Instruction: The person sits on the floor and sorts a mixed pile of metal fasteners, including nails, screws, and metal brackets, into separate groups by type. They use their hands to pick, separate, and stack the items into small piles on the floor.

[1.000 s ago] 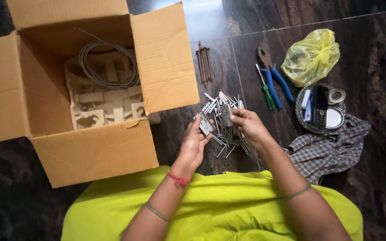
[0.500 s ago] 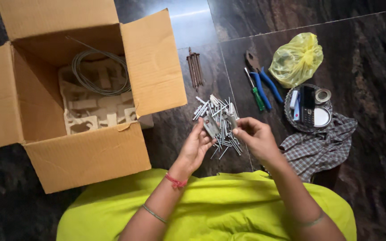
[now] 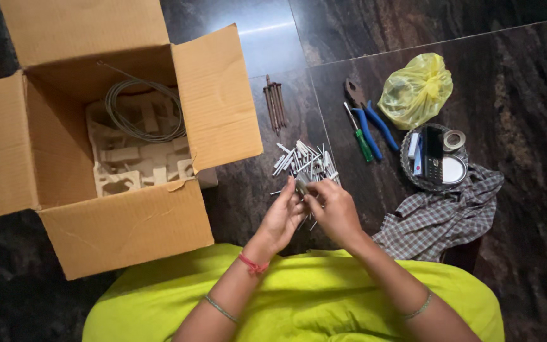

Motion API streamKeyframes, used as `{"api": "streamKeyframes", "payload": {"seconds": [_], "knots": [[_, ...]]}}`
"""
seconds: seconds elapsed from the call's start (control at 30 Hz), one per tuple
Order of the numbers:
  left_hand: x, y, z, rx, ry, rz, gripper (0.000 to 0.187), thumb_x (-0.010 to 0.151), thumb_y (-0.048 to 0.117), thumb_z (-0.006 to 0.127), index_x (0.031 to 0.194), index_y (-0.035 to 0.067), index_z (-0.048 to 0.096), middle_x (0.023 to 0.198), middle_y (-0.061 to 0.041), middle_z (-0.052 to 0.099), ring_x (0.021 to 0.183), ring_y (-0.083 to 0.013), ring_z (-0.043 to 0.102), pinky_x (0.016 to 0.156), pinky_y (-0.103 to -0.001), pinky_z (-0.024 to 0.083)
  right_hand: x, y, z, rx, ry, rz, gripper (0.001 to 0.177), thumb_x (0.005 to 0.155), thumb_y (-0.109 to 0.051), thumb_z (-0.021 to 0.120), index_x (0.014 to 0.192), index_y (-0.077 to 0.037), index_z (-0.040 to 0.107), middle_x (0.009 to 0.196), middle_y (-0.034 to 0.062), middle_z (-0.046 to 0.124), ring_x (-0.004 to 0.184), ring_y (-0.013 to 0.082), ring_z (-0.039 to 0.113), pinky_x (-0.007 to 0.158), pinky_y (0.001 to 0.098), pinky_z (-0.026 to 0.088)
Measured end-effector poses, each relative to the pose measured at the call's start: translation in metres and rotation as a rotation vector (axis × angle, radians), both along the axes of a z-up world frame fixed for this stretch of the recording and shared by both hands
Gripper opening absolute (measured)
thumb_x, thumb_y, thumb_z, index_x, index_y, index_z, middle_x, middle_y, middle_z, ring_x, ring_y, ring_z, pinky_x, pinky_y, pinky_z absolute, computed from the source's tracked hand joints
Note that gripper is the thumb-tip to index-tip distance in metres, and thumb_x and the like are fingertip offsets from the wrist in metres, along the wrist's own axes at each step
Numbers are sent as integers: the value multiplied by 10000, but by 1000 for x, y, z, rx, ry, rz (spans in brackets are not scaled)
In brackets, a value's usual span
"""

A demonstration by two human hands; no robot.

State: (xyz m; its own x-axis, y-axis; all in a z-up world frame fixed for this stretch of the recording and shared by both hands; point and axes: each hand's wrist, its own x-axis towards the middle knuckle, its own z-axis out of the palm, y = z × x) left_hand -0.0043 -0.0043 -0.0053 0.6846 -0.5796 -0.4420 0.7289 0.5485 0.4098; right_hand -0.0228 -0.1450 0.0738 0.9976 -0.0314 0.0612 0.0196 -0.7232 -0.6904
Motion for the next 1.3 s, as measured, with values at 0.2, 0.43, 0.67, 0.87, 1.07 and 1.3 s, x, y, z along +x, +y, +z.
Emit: {"api": "streamKeyframes", "payload": {"seconds": [0.2, 0.43, 0.67, 0.87, 1.07, 1.3], "knots": [[-3, -3, -4, -13, 2, 48, 341, 1058, 453, 479, 1202, 157, 566, 1126, -21, 687, 1017, -131, 653, 908, -321, 514, -3, 7, 2, -82, -11, 2, 248, 847, -110, 746, 1084, -44, 718, 948, 145, 717, 827, 338, 717, 719, 429, 560], [-4, -5, -9, 22, -12, 89, 249, 1095, 333, 484, 1225, 135, 560, 1100, -28, 668, 981, -138, 658, 879, -320, 536, 0, 8, 4, -75, 26, 9, 253, 854, -130, 750, 1086, -41, 702, 948, 147, 728, 808, 321, 733, 703, 414, 574], [0, -6, -9, 204, -7, 187, 237, 1061, 220, 513, 1262, 106, 566, 1144, -55, 709, 1009, -150, 681, 912, -335, 548, 12, -6, 16, 1, -44, 9, 163, 885, -123, 732, 1016, -27, 740, 972, 144, 754, 826, 292, 755, 731, 376, 585], [6, 3, -19, 297, 45, 208, 239, 1058, 211, 478, 1249, 97, 566, 1082, -112, 750, 930, -214, 727, 868, -367, 574, 18, -22, 19, -27, 38, -73, 140, 892, -106, 720, 1008, -34, 751, 973, 134, 755, 801, 283, 749, 710, 377, 572], [12, 8, -42, 348, 123, 313, 224, 1035, 189, 514, 1241, 119, 567, 1138, -75, 734, 932, -186, 699, 808, -342, 551, 29, -26, -13, -131, 122, -91, 160, 879, -134, 715, 1019, -69, 755, 1003, 124, 757, 852, 308, 735, 751, 411, 565], [16, 21, -54, 326, 198, 381, 197, 1028, 217, 542, 1198, 127, 582, 1134, -66, 717, 923, -186, 679, 807, -356, 542, 33, -28, -49, -275, 98, 51, 204, 872, -177, 741, 1055, -88, 739, 1014, 122, 719, 941, 344, 690, 821, 459, 546]]}}
